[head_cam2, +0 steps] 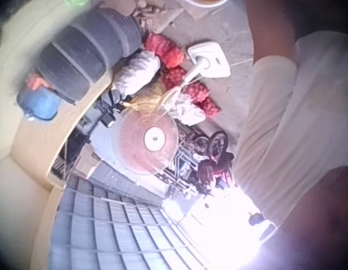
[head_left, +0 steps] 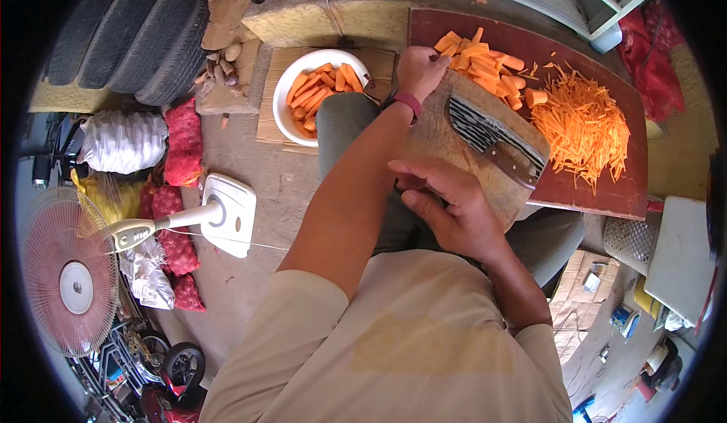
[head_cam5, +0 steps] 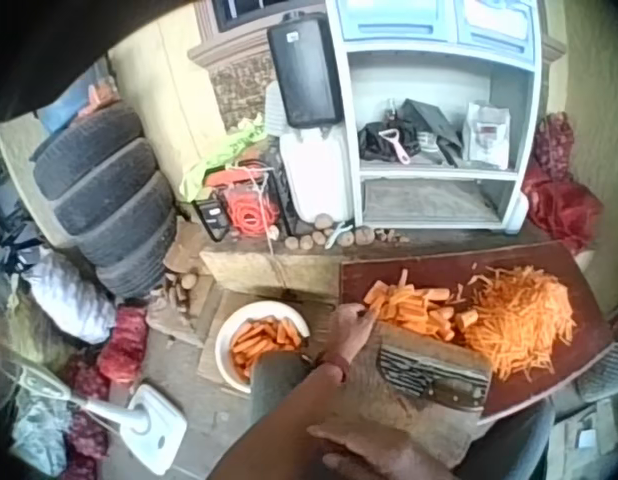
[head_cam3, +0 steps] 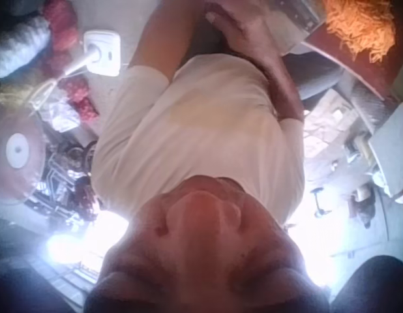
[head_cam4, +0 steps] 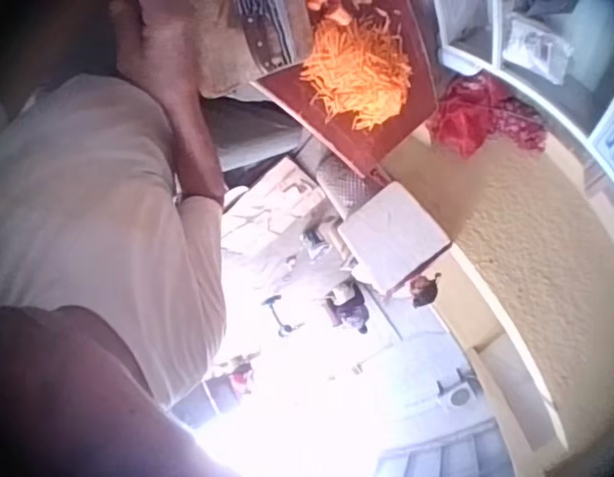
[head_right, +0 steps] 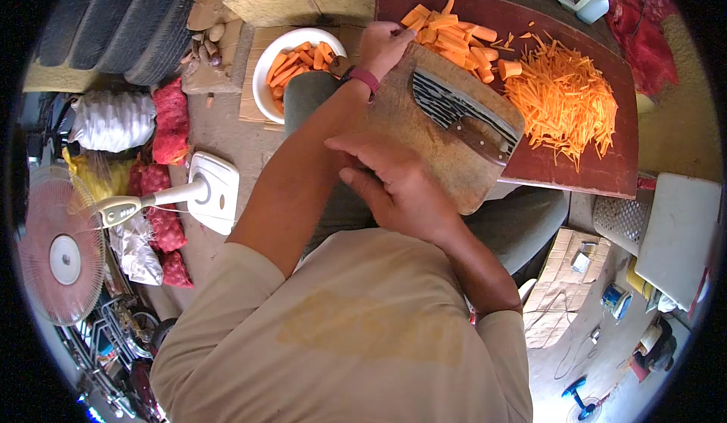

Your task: The person picks up a carrot from a bowl, places it on a wooden board, and cuts it into pieces using a knife. They then slice the pieces into thin strips and move them into a pile on the table.

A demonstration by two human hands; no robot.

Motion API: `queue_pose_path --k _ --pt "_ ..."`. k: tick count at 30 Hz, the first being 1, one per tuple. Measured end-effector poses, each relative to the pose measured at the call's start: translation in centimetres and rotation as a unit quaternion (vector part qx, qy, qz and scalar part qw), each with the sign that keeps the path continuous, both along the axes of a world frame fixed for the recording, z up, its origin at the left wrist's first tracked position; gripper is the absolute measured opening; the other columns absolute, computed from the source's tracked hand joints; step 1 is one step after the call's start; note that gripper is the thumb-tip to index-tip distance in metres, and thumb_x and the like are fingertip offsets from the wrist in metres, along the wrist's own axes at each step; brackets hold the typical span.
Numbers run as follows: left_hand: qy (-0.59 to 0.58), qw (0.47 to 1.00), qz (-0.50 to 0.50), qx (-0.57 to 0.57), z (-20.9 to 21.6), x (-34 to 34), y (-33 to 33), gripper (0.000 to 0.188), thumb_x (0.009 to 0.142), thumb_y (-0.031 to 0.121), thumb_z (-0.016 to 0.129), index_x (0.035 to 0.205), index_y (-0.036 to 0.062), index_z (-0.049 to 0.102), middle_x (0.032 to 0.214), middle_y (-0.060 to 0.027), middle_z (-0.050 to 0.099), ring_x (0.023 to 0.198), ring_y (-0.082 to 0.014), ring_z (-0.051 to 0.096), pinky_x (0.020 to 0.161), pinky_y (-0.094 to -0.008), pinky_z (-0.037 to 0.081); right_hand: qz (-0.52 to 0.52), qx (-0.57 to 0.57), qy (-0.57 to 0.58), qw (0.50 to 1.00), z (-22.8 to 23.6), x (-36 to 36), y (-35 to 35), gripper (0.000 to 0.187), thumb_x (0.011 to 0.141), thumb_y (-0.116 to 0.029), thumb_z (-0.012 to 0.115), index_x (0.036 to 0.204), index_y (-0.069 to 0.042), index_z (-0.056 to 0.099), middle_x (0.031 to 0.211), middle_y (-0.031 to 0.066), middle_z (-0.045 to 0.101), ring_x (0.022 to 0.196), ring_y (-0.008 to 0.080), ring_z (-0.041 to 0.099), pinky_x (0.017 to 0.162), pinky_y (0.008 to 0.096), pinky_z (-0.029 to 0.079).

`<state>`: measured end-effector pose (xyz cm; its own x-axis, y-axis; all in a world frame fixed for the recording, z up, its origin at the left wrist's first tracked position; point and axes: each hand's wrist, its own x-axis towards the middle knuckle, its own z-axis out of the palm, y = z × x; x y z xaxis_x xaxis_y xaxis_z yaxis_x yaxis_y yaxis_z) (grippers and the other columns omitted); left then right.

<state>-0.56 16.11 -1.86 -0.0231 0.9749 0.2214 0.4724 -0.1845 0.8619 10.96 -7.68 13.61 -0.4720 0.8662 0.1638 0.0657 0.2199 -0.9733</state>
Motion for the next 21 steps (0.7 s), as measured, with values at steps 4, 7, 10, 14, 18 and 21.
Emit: queue_pose_path --k 4,7,10,14,18,21 --pt "0.058 0.997 0.053 -0.019 -0.9 -0.4 0.9 0.041 0.084 0.045 0.084 0.079 0.0043 0.081 0.071 -0.0175 0.073 0.07 -0.0363 0.075 0.066 -0.0474 0.057 0.023 0.057 0.019 0.998 0.9 -0.8 -0.8 0.049 0.105 0.009 0.064 0.153 0.0 0.06 0.138 0.0133 0.067 0.13 0.0243 0.069 0.113 0.0383 0.054" --pt "0.036 0.998 0.047 -0.03 -0.9 -0.4 1.2 0.041 0.084 0.046 0.084 0.08 0.0054 0.082 0.072 -0.0172 0.074 0.071 -0.0367 0.075 0.066 -0.0472 0.057 0.026 0.034 0.08 0.996 0.1 -1.4 -2.1 0.055 0.107 0.011 0.058 0.161 0.002 0.05 0.142 0.0139 0.064 0.139 0.0253 0.064 0.117 0.0397 0.052" --pt "0.006 0.999 0.036 -0.033 -0.3 0.7 0.6 0.042 0.088 0.045 0.084 0.085 0.0036 0.083 0.072 -0.0162 0.075 0.07 -0.0338 0.075 0.066 -0.0448 0.056 0.044 -0.045 0.145 0.988 -0.2 -1.3 -2.5 0.065 0.101 0.011 0.063 0.162 -0.002 0.046 0.149 0.0182 0.063 0.138 0.0328 0.065 0.116 0.045 0.052" --pt "0.041 0.998 0.019 -0.037 -0.4 -0.4 0.8 0.038 0.093 0.038 0.085 0.093 0.0004 0.084 0.074 -0.0142 0.077 0.068 -0.0259 0.076 0.066 -0.04 0.056 0.092 0.004 0.091 0.992 0.9 -2.2 -2.3 0.064 0.104 0.012 0.06 0.164 -0.001 0.043 0.151 0.0181 0.061 0.143 0.0316 0.062 0.118 0.0441 0.05" --pt "-0.053 0.998 -0.009 0.024 -1.0 -2.0 -0.8 0.027 0.095 0.023 0.085 0.097 -0.0036 0.084 0.075 -0.0102 0.077 0.066 -0.0159 0.072 0.065 -0.0362 0.056 0.17 -0.031 0.052 0.983 2.3 -3.3 -2.0 0.062 0.105 0.008 0.062 0.163 -0.002 0.044 0.154 0.019 0.06 0.146 0.0341 0.059 0.119 0.0437 0.049" --pt "-0.076 0.997 -0.025 -0.004 0.5 -3.5 0.0 0.026 0.097 0.021 0.084 0.101 -0.0048 0.083 0.071 -0.0065 0.074 0.063 -0.0136 0.07 0.062 -0.0327 0.055 0.208 0.008 0.034 0.978 2.2 -4.3 -1.2 0.06 0.106 0.003 0.062 0.163 -0.003 0.044 0.16 0.0217 0.054 0.147 0.0392 0.056 0.119 0.0463 0.049"
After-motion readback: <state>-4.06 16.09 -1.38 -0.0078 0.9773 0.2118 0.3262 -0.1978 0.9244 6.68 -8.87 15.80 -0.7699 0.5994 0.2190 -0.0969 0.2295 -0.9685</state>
